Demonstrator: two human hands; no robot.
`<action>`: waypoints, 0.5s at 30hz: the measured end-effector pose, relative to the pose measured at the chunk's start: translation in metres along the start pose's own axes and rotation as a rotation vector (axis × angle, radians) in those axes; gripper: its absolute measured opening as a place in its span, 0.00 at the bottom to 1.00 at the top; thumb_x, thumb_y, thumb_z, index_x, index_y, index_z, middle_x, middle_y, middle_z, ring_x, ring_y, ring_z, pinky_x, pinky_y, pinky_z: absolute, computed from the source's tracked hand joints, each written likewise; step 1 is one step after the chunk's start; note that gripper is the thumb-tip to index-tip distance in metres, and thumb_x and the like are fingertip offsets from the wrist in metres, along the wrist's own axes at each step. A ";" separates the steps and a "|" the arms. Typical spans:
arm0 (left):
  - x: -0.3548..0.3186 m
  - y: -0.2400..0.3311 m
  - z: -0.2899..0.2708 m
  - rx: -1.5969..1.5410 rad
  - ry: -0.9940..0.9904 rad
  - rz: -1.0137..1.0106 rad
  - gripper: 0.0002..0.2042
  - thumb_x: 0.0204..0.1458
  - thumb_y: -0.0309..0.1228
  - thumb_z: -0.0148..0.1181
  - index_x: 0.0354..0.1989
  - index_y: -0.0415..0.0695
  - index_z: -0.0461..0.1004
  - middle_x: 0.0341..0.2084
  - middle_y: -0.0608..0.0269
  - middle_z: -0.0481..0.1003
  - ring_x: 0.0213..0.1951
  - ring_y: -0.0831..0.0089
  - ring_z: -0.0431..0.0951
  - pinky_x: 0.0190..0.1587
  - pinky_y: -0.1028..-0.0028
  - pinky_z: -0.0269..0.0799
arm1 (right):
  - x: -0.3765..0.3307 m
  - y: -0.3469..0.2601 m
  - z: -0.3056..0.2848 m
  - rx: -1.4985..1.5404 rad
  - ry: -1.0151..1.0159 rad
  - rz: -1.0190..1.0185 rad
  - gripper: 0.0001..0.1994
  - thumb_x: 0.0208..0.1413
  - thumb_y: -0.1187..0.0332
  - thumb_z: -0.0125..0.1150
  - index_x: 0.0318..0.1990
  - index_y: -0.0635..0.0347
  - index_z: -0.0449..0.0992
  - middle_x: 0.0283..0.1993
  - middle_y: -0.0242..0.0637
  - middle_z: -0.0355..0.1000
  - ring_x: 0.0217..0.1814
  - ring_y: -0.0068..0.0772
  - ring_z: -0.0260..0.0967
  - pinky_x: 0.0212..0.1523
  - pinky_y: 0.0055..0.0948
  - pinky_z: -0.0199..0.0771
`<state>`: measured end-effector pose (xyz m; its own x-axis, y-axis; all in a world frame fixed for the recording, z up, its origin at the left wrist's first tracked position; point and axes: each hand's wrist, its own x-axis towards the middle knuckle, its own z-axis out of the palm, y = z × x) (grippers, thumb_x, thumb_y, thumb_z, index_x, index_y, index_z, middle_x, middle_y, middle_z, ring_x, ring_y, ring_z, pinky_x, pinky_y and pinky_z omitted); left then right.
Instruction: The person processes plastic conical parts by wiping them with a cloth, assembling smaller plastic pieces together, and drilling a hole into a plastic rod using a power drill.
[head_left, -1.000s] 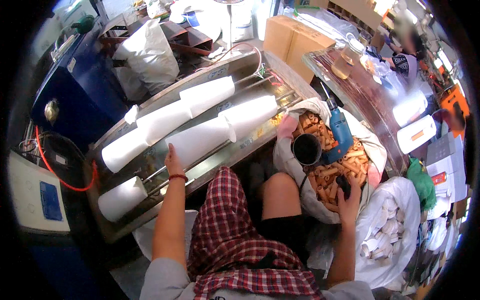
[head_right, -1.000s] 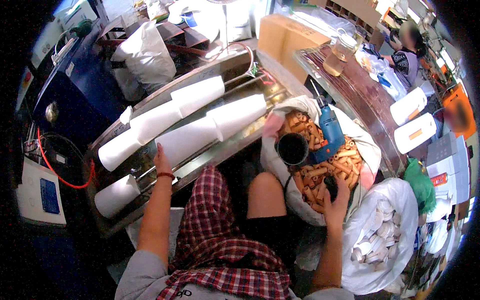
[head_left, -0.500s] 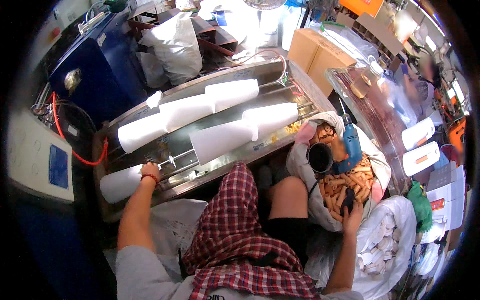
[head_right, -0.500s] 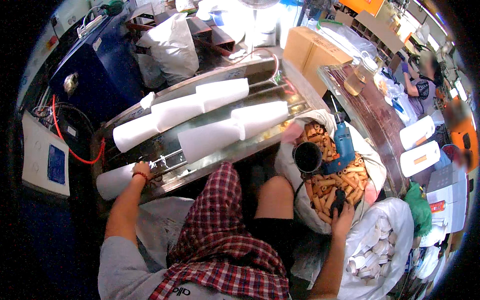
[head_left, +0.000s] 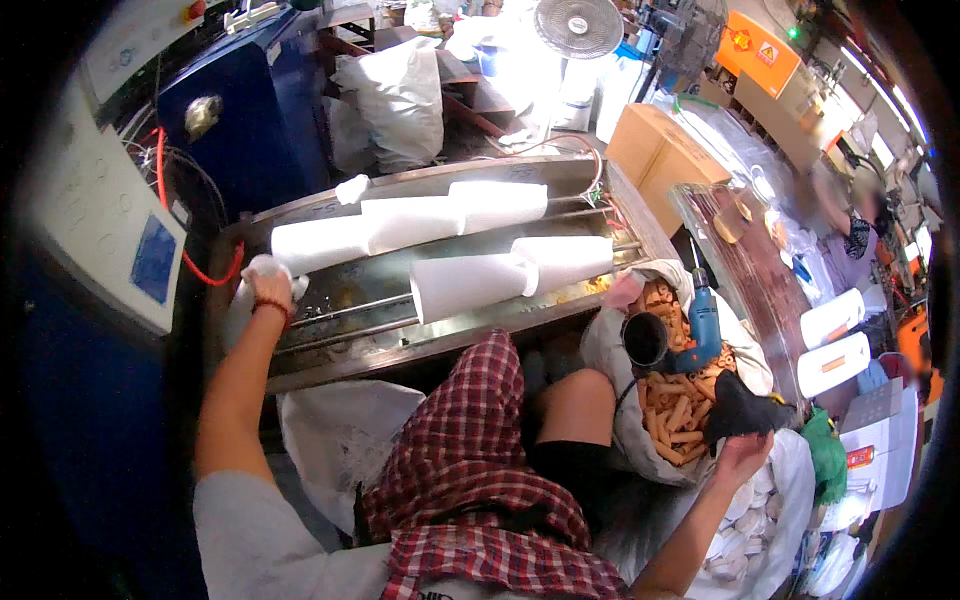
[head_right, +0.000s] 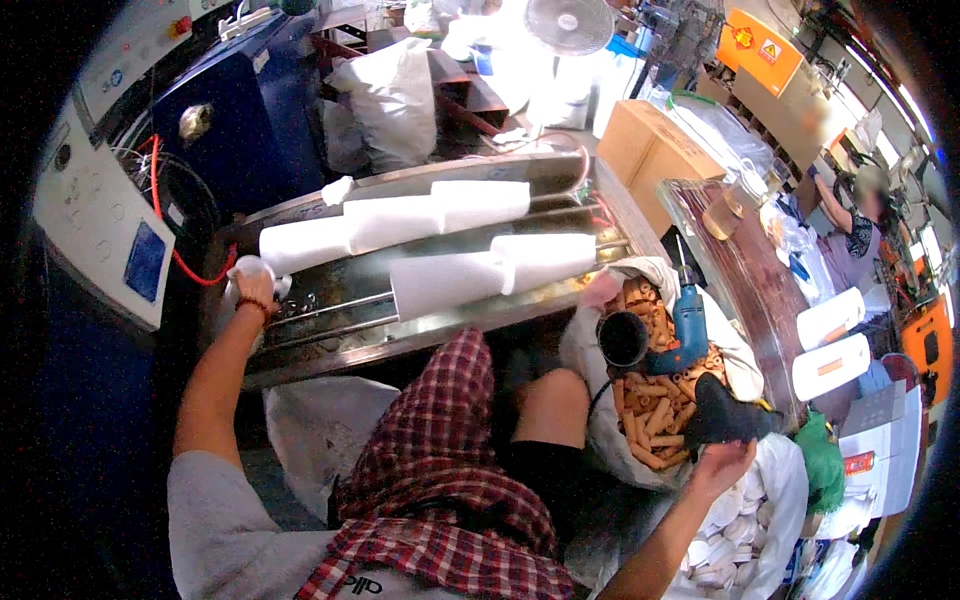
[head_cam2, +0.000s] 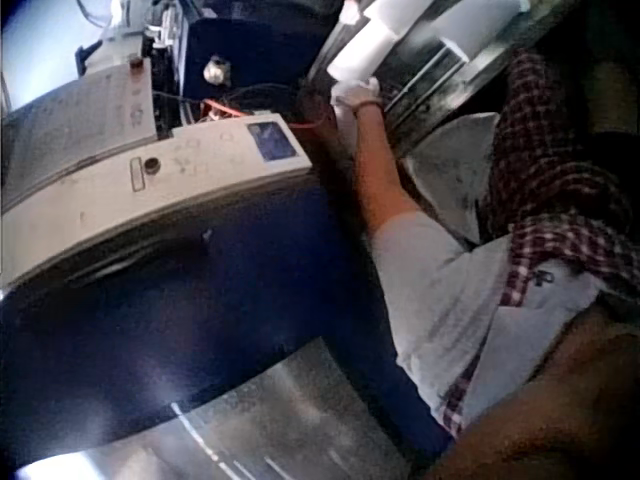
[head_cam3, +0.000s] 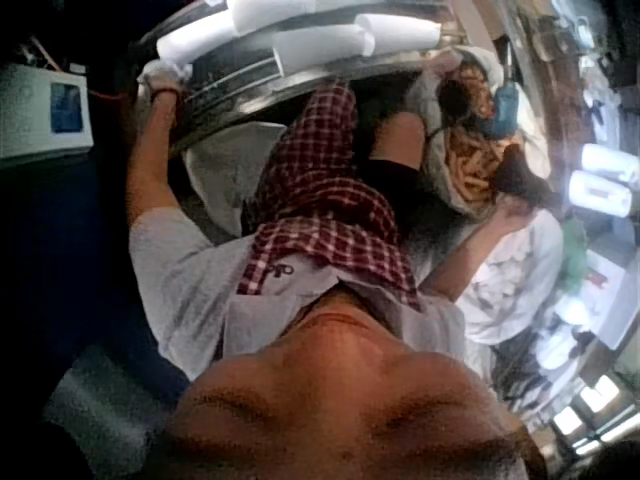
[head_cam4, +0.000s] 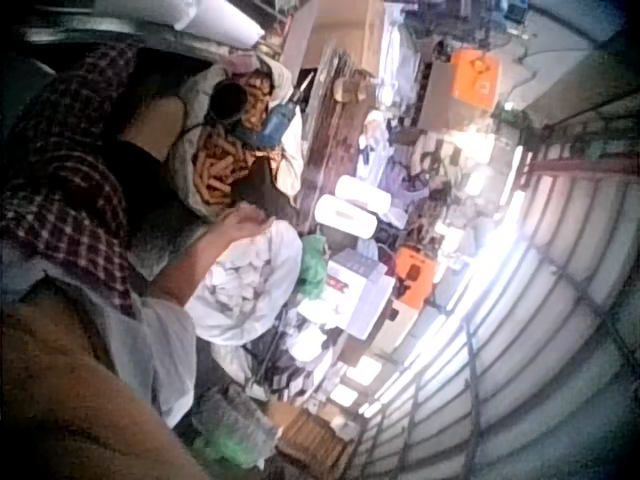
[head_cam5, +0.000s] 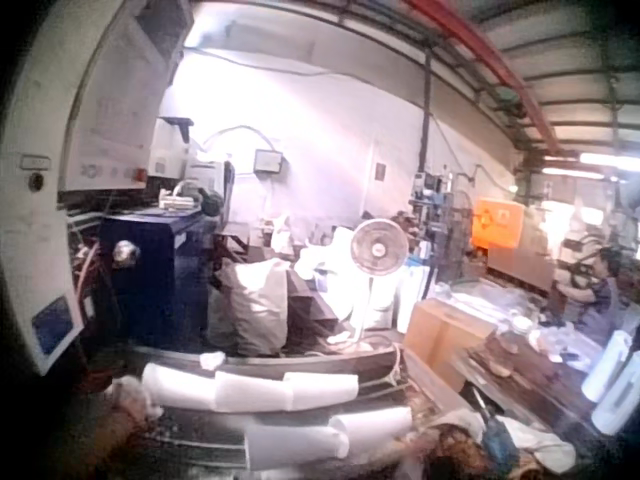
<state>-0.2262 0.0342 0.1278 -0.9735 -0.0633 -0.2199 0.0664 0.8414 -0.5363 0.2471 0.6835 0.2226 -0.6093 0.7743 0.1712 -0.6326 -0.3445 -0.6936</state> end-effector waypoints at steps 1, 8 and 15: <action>-0.018 -0.014 -0.031 -0.110 0.095 -0.044 0.27 0.40 0.51 0.65 0.44 0.47 0.72 0.41 0.61 0.76 0.43 0.62 0.77 0.55 0.55 0.56 | 0.008 0.006 0.005 0.092 -0.197 0.108 0.14 0.58 0.62 0.49 0.46 0.58 0.72 0.46 0.37 0.73 0.50 0.34 0.69 0.51 0.33 0.69; -0.065 -0.024 -0.101 -0.681 0.742 0.027 0.24 0.39 0.51 0.65 0.34 0.43 0.71 0.25 0.49 0.76 0.32 0.52 0.76 0.36 0.57 0.66 | 0.030 0.131 0.190 0.150 -0.242 0.201 0.18 0.59 0.61 0.42 0.50 0.62 0.69 0.51 0.40 0.71 0.51 0.39 0.68 0.57 0.39 0.64; -0.126 0.022 -0.139 -1.038 0.791 -0.032 0.25 0.37 0.52 0.67 0.26 0.40 0.68 0.20 0.50 0.73 0.26 0.49 0.73 0.28 0.55 0.66 | -0.010 0.293 0.393 -0.460 -0.579 0.418 0.14 0.55 0.63 0.52 0.45 0.61 0.69 0.40 0.36 0.71 0.41 0.29 0.69 0.46 0.30 0.67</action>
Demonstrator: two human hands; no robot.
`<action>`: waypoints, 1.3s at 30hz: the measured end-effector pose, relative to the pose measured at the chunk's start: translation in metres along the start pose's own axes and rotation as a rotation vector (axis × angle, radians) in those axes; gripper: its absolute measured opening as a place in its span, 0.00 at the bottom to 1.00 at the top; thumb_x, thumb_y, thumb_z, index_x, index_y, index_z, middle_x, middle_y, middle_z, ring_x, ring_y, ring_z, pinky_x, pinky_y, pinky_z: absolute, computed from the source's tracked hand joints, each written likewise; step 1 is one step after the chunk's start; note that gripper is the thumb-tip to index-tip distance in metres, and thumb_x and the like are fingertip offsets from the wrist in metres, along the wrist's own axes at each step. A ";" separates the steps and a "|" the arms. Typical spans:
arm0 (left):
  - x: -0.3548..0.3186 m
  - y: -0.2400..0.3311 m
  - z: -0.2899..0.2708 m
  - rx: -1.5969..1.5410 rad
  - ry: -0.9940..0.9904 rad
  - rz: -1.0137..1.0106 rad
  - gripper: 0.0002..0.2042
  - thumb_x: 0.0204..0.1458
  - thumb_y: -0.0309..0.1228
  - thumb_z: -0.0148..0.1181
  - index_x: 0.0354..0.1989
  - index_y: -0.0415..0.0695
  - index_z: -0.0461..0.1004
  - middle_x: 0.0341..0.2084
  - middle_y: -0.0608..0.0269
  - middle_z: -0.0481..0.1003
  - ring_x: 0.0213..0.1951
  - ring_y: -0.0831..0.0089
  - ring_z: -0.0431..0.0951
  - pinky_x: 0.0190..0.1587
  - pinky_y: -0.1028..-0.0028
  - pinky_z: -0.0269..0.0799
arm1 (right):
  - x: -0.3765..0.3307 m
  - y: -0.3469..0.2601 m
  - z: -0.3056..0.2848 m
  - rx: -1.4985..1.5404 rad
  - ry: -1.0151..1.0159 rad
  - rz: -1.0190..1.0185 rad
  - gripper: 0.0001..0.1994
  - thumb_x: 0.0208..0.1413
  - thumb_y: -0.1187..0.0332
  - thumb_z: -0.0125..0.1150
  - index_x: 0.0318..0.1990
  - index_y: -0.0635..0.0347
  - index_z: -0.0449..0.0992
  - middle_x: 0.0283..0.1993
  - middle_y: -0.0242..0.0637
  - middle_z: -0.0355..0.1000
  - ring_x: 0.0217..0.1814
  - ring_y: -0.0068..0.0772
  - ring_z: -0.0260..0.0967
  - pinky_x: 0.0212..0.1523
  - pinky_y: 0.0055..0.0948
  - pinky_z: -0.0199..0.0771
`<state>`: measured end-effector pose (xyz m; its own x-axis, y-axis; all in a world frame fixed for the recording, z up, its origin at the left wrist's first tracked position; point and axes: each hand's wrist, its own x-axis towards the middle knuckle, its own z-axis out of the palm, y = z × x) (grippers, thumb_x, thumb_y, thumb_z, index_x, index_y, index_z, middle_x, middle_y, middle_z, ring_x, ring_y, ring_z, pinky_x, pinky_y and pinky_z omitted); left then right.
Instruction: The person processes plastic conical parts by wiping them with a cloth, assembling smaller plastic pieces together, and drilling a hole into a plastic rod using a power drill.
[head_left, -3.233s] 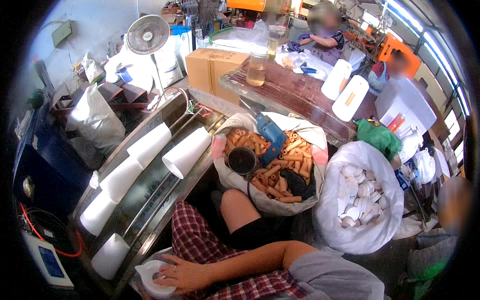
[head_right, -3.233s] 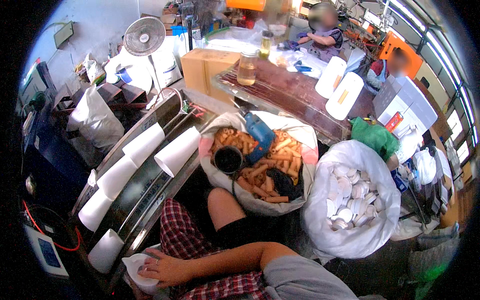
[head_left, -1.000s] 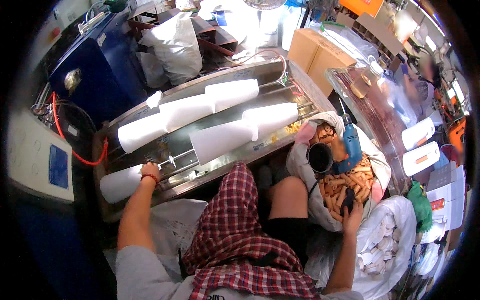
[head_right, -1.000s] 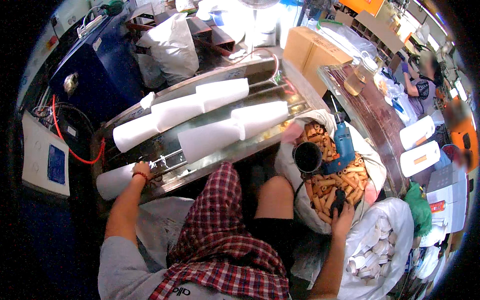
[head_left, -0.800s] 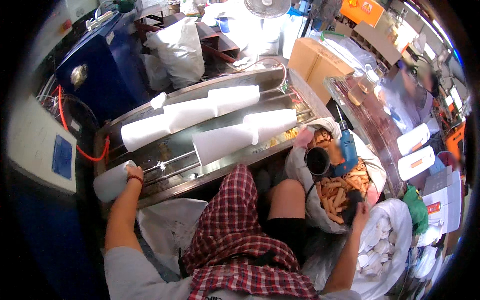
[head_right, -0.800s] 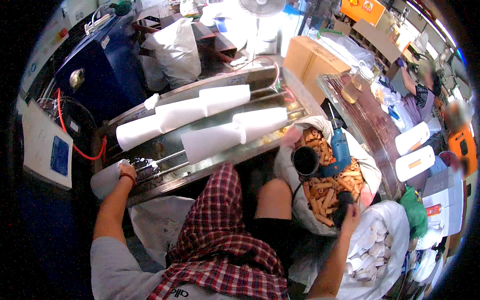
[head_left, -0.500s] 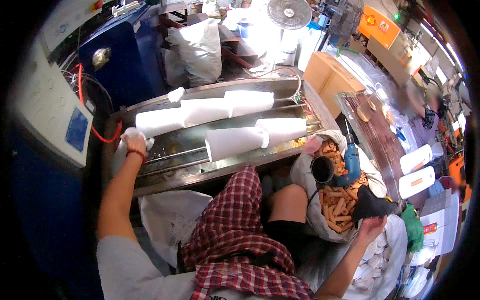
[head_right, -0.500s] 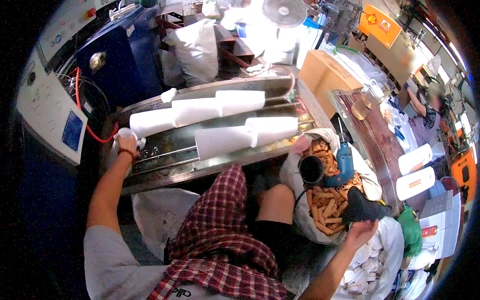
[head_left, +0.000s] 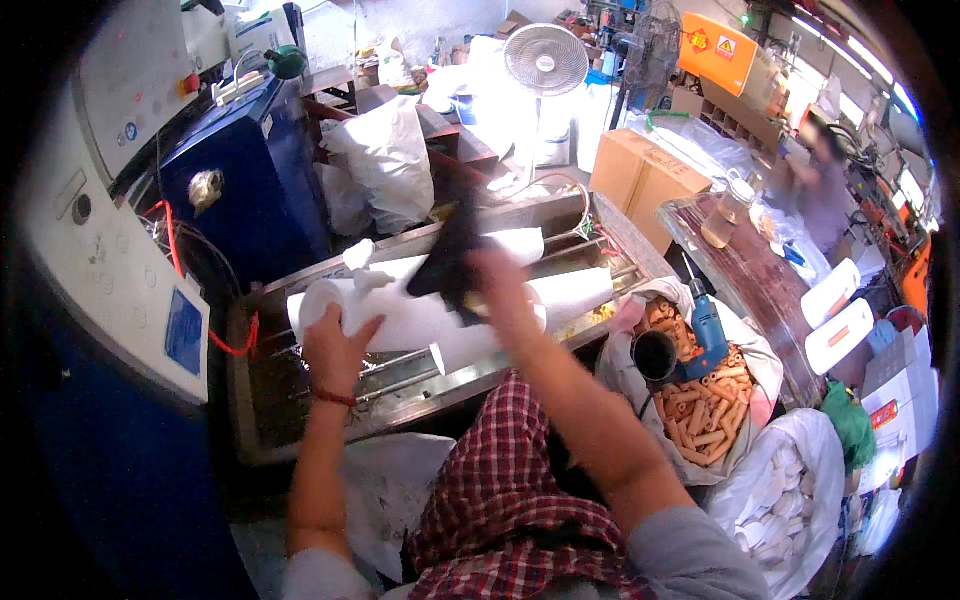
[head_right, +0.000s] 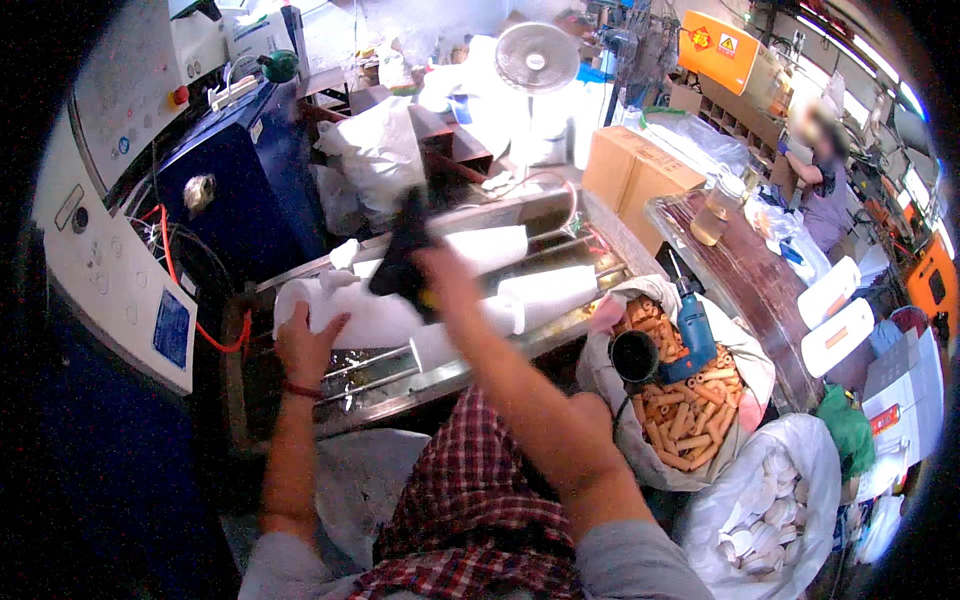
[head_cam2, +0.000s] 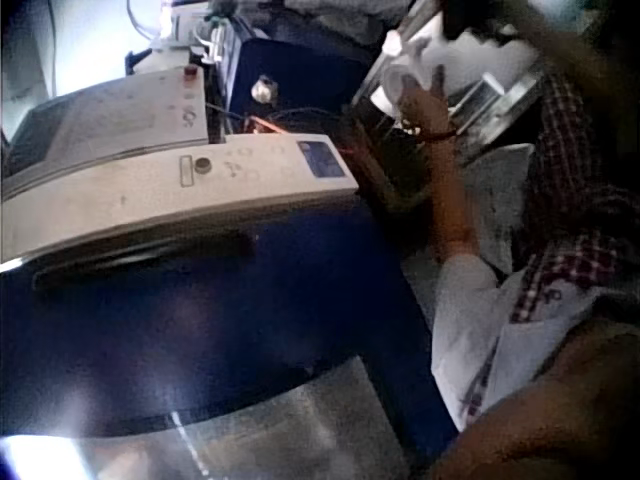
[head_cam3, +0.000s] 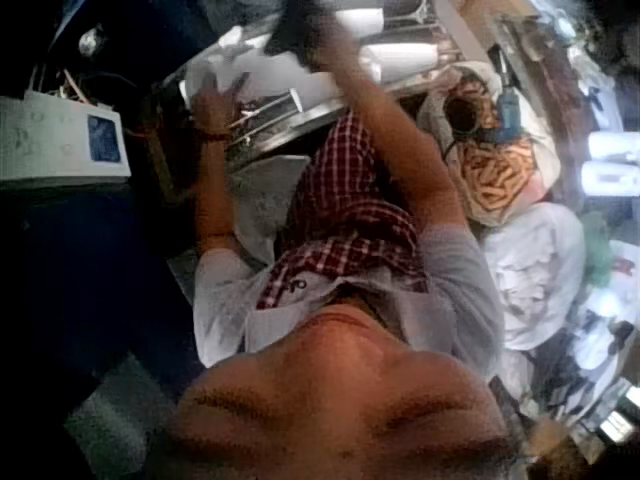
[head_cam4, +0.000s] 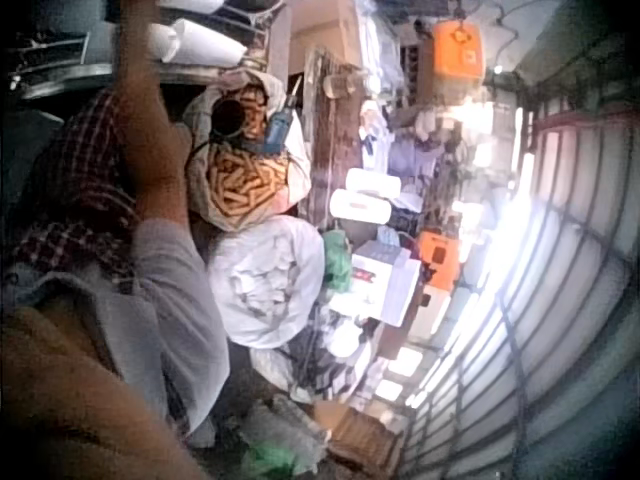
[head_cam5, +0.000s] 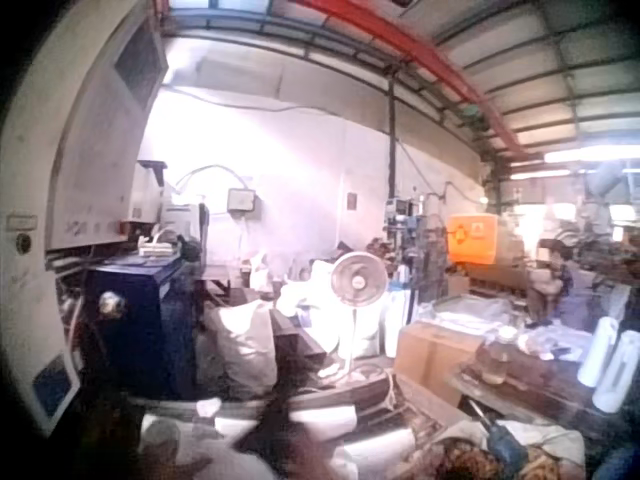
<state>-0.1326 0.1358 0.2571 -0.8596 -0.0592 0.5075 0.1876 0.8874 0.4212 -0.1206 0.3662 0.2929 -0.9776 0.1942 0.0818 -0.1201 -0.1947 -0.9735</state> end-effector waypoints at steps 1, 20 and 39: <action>-0.004 0.008 0.006 -0.093 -0.010 -0.022 0.26 0.36 0.51 0.68 0.26 0.40 0.68 0.19 0.50 0.72 0.26 0.48 0.72 0.27 0.55 0.66 | 0.008 0.018 0.026 -0.231 -0.125 -0.199 0.16 0.54 0.66 0.52 0.49 0.62 0.65 0.44 0.41 0.69 0.46 0.35 0.67 0.50 0.32 0.64; -0.067 -0.028 0.008 -0.999 0.017 -0.348 0.20 0.47 0.30 0.64 0.47 0.36 0.67 0.40 0.60 0.73 0.41 0.72 0.72 0.44 0.71 0.68 | 0.021 0.049 0.058 -1.253 -0.392 -0.821 0.14 0.55 0.60 0.51 0.45 0.55 0.73 0.56 0.37 0.66 0.61 0.44 0.58 0.59 0.52 0.53; -0.087 -0.057 0.071 -0.811 0.267 -0.327 0.21 0.53 0.39 0.58 0.48 0.35 0.65 0.46 0.53 0.69 0.43 0.66 0.71 0.46 0.68 0.67 | 0.003 0.049 0.031 -1.263 -0.304 -0.785 0.15 0.50 0.62 0.53 0.46 0.51 0.73 0.53 0.36 0.67 0.60 0.42 0.60 0.59 0.59 0.51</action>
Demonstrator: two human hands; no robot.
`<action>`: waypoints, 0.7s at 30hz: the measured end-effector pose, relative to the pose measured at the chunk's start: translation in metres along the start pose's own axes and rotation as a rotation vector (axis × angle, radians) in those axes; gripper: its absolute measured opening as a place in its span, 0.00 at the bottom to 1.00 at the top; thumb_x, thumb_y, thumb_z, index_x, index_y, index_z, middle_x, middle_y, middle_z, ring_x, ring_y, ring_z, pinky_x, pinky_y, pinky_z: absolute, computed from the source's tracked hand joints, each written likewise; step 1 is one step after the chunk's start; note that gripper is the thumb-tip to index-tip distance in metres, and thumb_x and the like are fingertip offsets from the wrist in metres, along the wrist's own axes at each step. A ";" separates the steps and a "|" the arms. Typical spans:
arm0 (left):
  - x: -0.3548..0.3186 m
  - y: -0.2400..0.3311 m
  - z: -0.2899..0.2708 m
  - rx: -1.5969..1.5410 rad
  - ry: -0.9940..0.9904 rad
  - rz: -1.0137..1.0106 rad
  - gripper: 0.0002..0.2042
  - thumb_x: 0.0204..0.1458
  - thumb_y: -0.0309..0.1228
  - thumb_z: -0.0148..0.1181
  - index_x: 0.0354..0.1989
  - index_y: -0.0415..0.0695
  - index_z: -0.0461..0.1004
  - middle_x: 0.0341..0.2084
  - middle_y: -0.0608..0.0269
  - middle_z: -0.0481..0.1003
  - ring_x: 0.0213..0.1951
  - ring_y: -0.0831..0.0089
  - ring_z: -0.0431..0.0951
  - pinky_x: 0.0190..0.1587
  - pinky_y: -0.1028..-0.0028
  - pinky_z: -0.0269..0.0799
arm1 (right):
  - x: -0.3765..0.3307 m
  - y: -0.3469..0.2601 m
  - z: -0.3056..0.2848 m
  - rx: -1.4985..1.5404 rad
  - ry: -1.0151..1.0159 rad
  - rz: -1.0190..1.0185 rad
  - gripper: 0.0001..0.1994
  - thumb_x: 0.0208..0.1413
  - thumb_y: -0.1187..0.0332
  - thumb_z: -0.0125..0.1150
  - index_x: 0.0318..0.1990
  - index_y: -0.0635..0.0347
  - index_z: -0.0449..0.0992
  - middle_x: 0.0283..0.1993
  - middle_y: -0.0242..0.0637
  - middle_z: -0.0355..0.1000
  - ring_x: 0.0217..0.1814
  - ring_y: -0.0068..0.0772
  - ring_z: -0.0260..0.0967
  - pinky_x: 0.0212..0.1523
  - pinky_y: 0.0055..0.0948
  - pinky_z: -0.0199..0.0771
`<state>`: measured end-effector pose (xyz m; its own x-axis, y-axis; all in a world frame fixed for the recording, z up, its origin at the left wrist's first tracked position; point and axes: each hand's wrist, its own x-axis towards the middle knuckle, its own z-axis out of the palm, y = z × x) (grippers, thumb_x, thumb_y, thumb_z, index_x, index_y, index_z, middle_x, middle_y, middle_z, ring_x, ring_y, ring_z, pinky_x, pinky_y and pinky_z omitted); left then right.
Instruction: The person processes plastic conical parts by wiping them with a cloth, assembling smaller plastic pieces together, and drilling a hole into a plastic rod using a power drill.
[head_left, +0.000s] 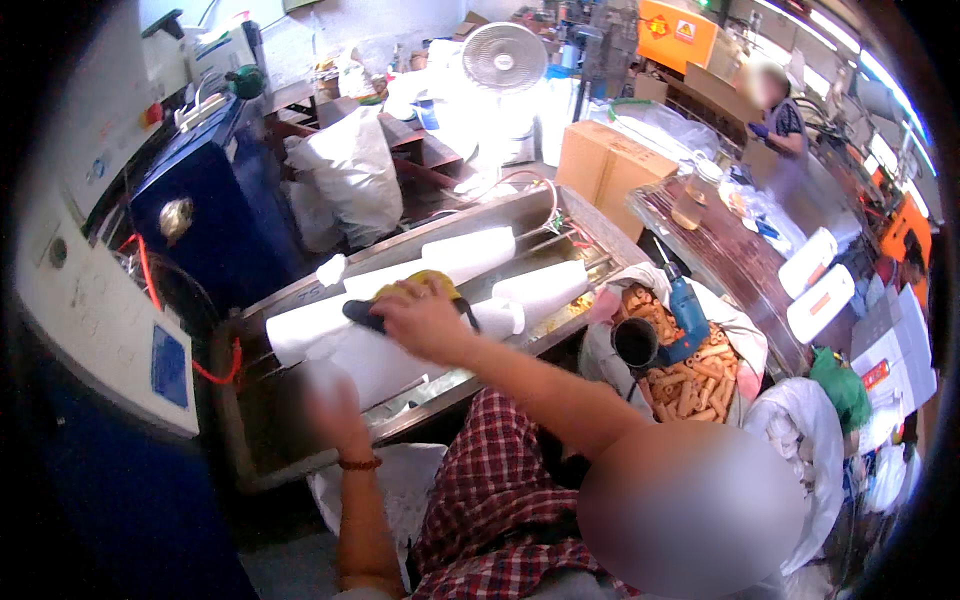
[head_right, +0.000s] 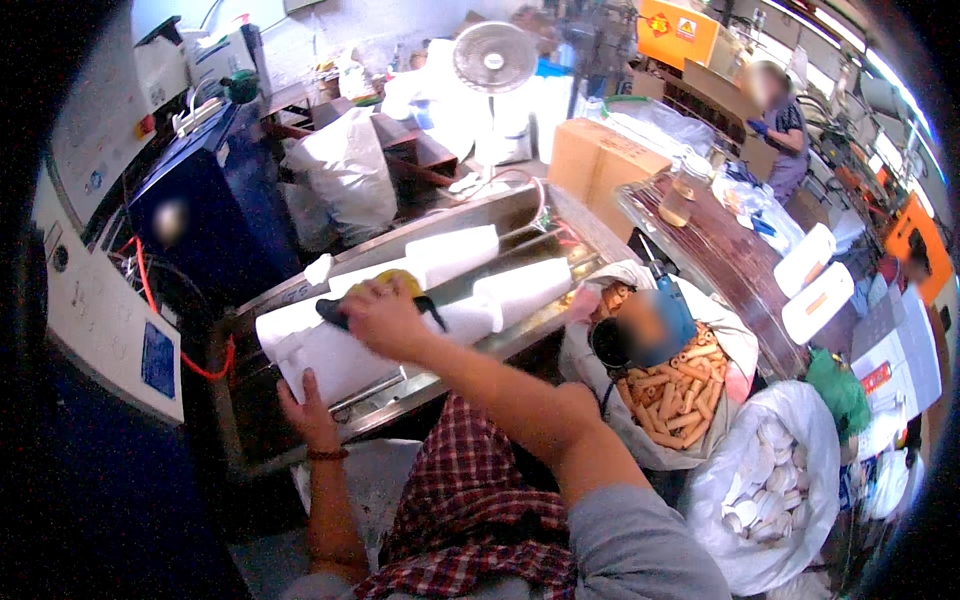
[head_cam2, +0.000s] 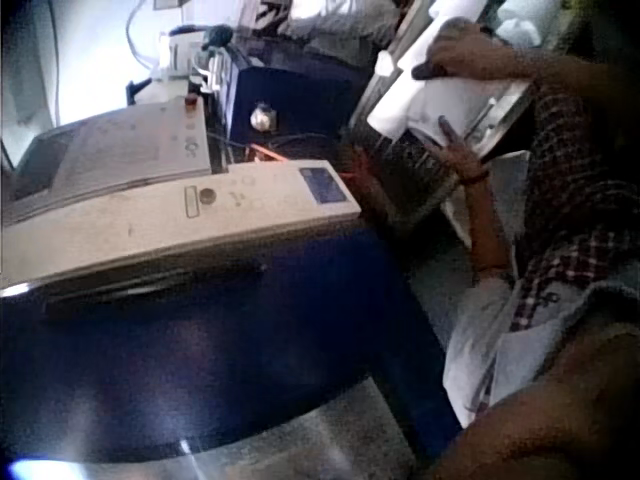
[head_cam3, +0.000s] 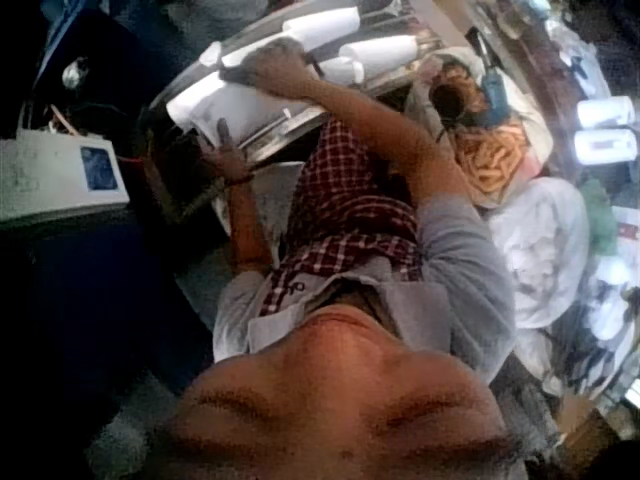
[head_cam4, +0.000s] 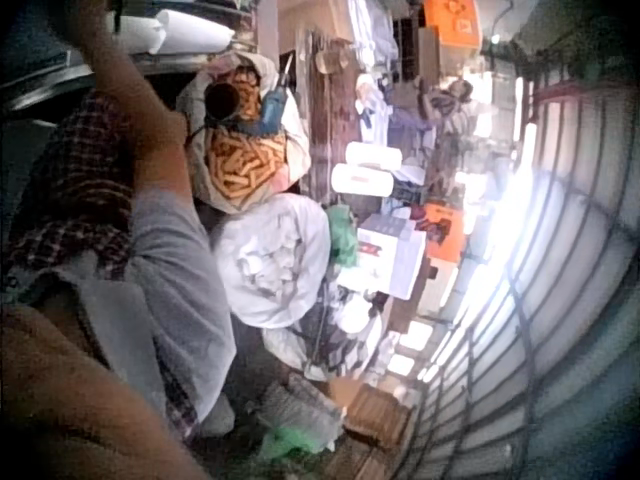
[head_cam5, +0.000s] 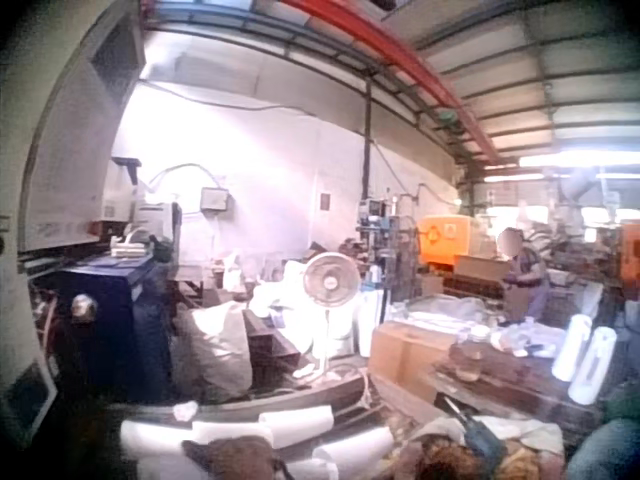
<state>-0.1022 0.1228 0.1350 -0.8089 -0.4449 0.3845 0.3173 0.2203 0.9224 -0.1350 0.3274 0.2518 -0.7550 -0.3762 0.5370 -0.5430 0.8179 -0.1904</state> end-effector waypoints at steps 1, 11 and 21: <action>0.001 -0.002 0.001 0.044 0.021 -0.038 0.23 0.54 0.41 0.57 0.51 0.36 0.64 0.47 0.52 0.68 0.44 0.65 0.71 0.47 0.68 0.67 | -0.011 -0.016 -0.002 0.022 0.049 -0.043 0.16 0.48 0.65 0.55 0.47 0.49 0.73 0.55 0.34 0.66 0.63 0.41 0.56 0.61 0.60 0.46; -0.056 0.087 0.064 -1.057 -0.512 -0.666 0.28 0.59 0.52 0.40 0.60 0.45 0.58 0.56 0.58 0.65 0.55 0.60 0.66 0.57 0.58 0.63 | -0.106 -0.004 -0.078 0.271 0.731 0.305 0.22 0.46 0.71 0.58 0.51 0.60 0.64 0.66 0.50 0.49 0.70 0.53 0.41 0.67 0.50 0.36; -0.126 0.157 0.096 -0.784 -0.564 -0.687 0.25 0.58 0.45 0.47 0.58 0.43 0.58 0.53 0.57 0.64 0.53 0.60 0.67 0.53 0.63 0.68 | -0.206 -0.004 -0.097 0.676 0.706 0.506 0.15 0.45 0.77 0.55 0.44 0.64 0.69 0.57 0.48 0.60 0.59 0.49 0.59 0.60 0.38 0.57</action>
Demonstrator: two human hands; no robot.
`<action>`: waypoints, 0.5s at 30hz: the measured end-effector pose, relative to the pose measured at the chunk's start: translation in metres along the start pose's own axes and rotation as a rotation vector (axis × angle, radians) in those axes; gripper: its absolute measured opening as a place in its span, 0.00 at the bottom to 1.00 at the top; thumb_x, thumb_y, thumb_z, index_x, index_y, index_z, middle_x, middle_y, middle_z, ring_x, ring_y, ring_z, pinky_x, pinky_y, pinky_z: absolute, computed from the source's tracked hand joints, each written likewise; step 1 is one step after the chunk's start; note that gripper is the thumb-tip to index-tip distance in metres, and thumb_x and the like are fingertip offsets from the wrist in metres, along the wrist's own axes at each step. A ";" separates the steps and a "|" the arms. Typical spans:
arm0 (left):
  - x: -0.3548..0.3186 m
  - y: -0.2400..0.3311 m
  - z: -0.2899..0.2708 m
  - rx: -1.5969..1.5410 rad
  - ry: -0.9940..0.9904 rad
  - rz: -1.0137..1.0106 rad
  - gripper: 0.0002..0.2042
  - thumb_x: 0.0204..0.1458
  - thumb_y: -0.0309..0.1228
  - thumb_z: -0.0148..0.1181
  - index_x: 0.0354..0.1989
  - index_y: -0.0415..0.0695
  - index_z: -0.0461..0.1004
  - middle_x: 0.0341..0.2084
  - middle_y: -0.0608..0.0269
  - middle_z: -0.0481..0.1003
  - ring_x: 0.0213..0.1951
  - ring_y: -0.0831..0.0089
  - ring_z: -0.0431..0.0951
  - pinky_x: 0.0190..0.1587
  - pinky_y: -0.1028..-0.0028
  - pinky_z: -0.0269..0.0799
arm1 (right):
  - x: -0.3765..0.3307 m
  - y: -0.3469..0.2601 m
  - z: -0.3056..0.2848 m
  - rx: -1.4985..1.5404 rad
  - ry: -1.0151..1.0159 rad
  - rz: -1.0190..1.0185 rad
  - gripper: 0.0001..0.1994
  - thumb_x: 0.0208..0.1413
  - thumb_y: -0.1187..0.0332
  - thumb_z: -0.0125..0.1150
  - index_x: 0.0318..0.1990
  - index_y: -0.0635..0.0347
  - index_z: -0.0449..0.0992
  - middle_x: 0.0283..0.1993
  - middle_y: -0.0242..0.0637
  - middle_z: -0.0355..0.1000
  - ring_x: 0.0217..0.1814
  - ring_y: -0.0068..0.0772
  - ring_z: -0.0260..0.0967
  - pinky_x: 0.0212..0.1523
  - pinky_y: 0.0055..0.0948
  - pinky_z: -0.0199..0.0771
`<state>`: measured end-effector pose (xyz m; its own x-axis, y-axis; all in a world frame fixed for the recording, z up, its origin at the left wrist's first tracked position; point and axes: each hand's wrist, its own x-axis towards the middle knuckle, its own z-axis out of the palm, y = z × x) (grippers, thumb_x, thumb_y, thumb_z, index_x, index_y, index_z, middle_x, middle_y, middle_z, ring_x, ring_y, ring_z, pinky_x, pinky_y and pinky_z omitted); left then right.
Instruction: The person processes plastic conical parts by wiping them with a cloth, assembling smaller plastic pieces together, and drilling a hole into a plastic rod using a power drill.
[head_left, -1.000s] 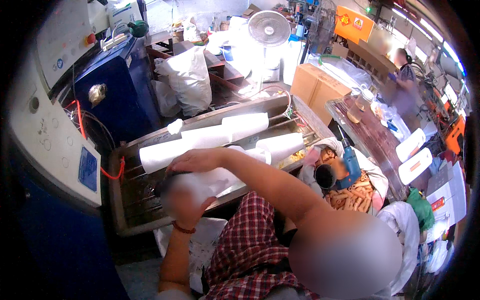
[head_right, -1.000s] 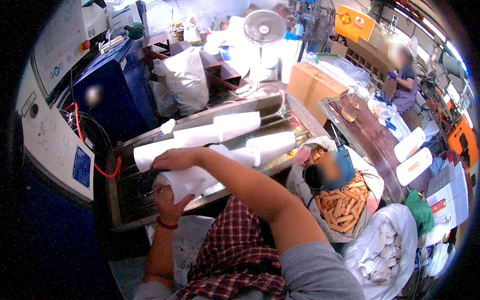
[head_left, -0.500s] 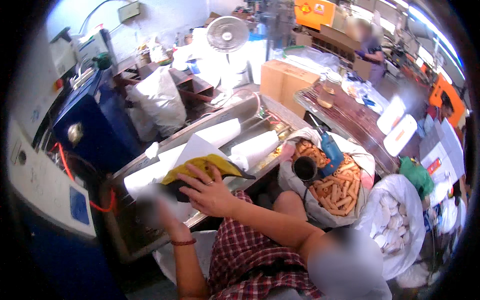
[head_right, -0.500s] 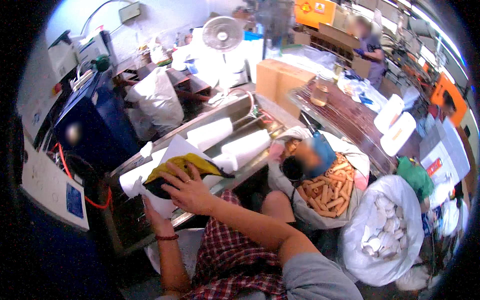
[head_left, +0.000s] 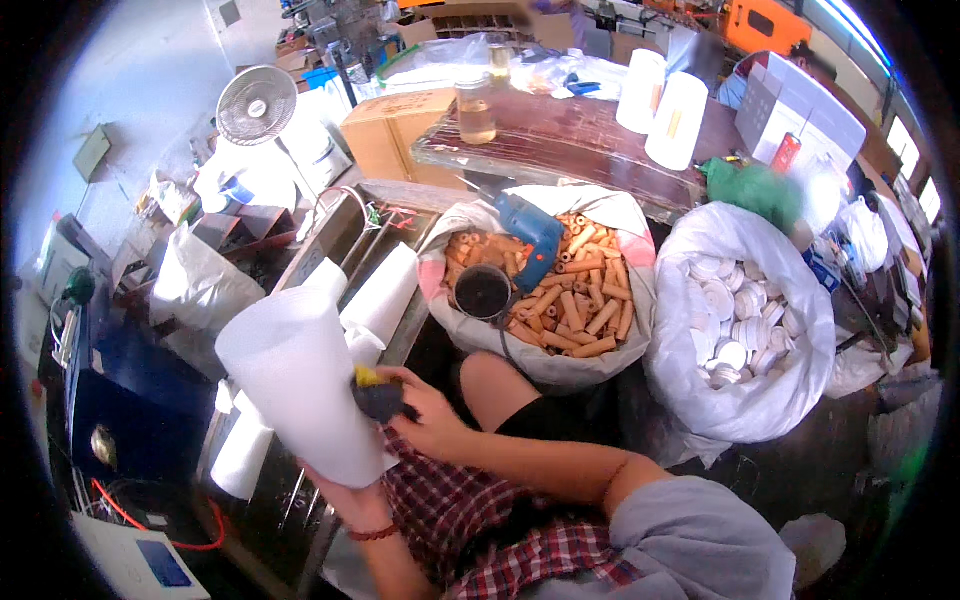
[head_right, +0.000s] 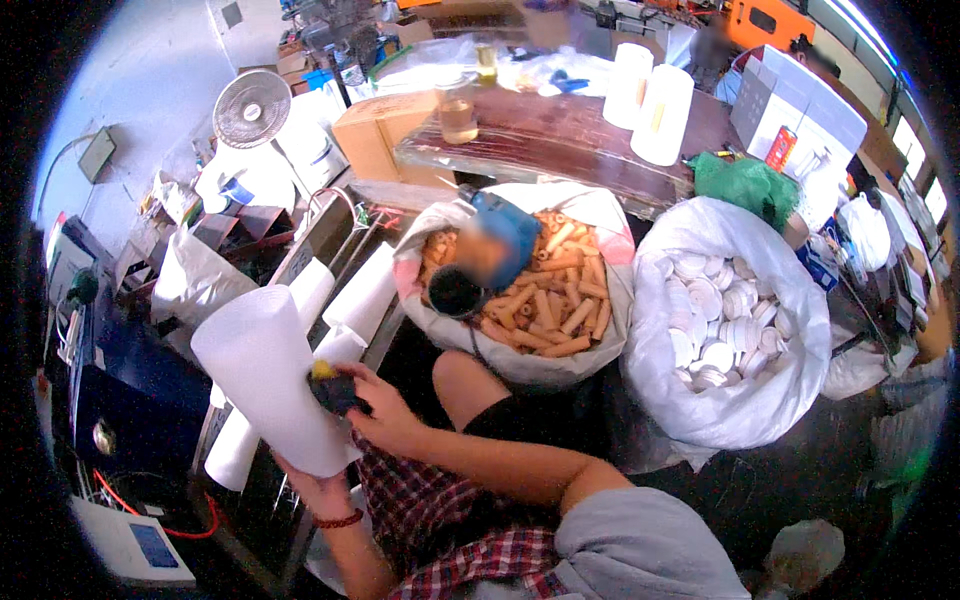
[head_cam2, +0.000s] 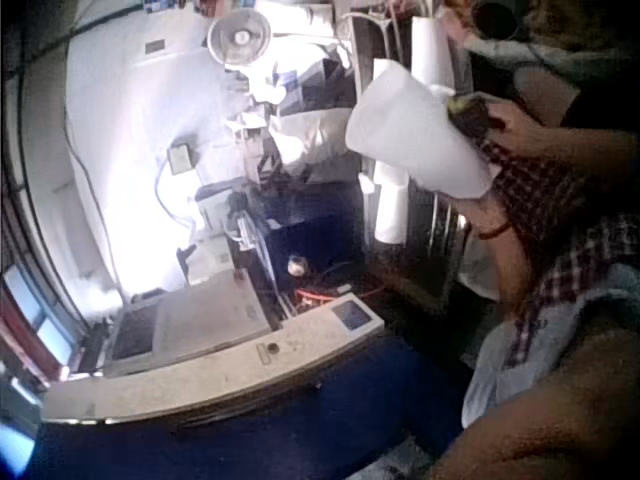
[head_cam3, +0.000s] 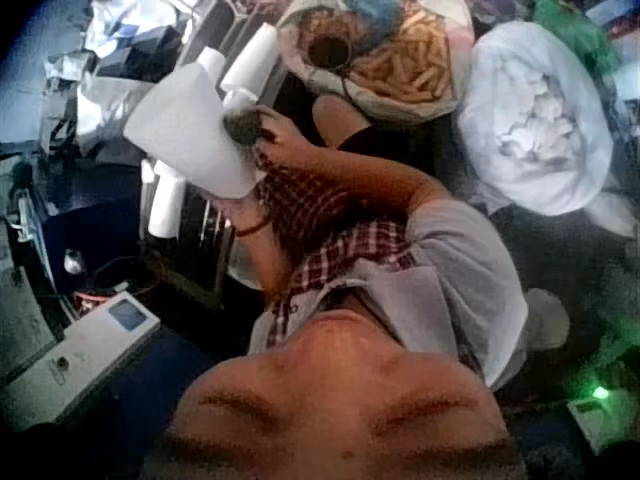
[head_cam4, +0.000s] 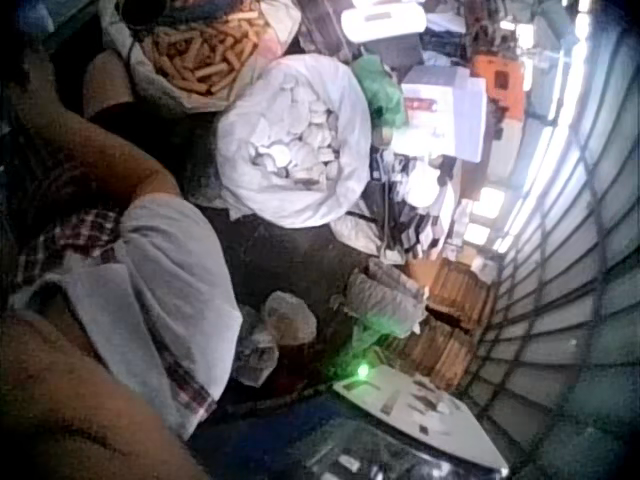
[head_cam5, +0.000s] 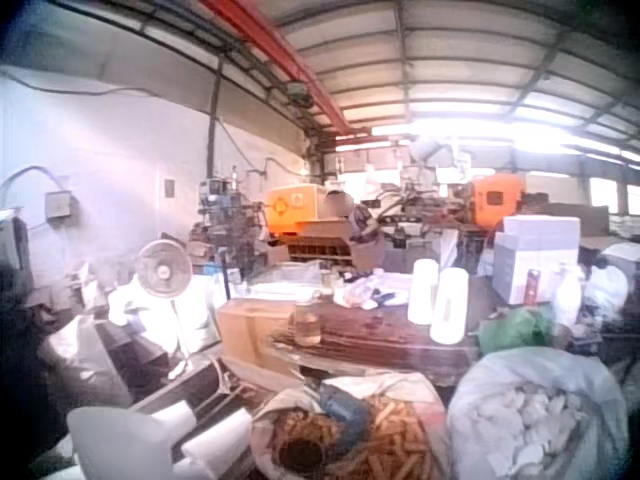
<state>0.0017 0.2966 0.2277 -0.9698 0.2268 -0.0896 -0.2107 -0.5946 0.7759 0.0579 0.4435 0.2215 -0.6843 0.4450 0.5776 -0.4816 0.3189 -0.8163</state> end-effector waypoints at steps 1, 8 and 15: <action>-0.006 0.005 0.003 0.565 -0.160 0.268 0.28 0.56 0.41 0.52 0.61 0.41 0.54 0.54 0.53 0.64 0.54 0.61 0.67 0.55 0.63 0.65 | -0.009 0.005 -0.020 -0.018 -0.060 -0.022 0.13 0.44 0.78 0.55 0.41 0.63 0.71 0.56 0.46 0.62 0.57 0.48 0.61 0.58 0.38 0.59; -0.016 0.017 -0.047 0.153 0.112 -0.185 0.29 0.58 0.50 0.41 0.63 0.44 0.54 0.58 0.56 0.61 0.57 0.59 0.64 0.59 0.58 0.59 | -0.013 -0.016 -0.239 -0.850 -0.070 -0.002 0.12 0.41 0.81 0.53 0.36 0.61 0.72 0.49 0.42 0.69 0.52 0.45 0.66 0.51 0.37 0.67; -0.049 -0.013 -0.124 0.634 0.086 -0.199 0.25 0.56 0.40 0.52 0.56 0.36 0.60 0.48 0.53 0.69 0.44 0.63 0.73 0.46 0.66 0.70 | -0.001 -0.009 -0.298 -1.482 -0.536 0.432 0.13 0.46 0.64 0.57 0.40 0.55 0.73 0.41 0.40 0.72 0.45 0.41 0.70 0.41 0.35 0.71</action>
<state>0.0370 0.1975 0.1443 -0.9317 0.2074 -0.2981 -0.2992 0.0267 0.9538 0.2263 0.6900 0.2298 -0.8742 0.4855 -0.0050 0.4855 0.8742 -0.0071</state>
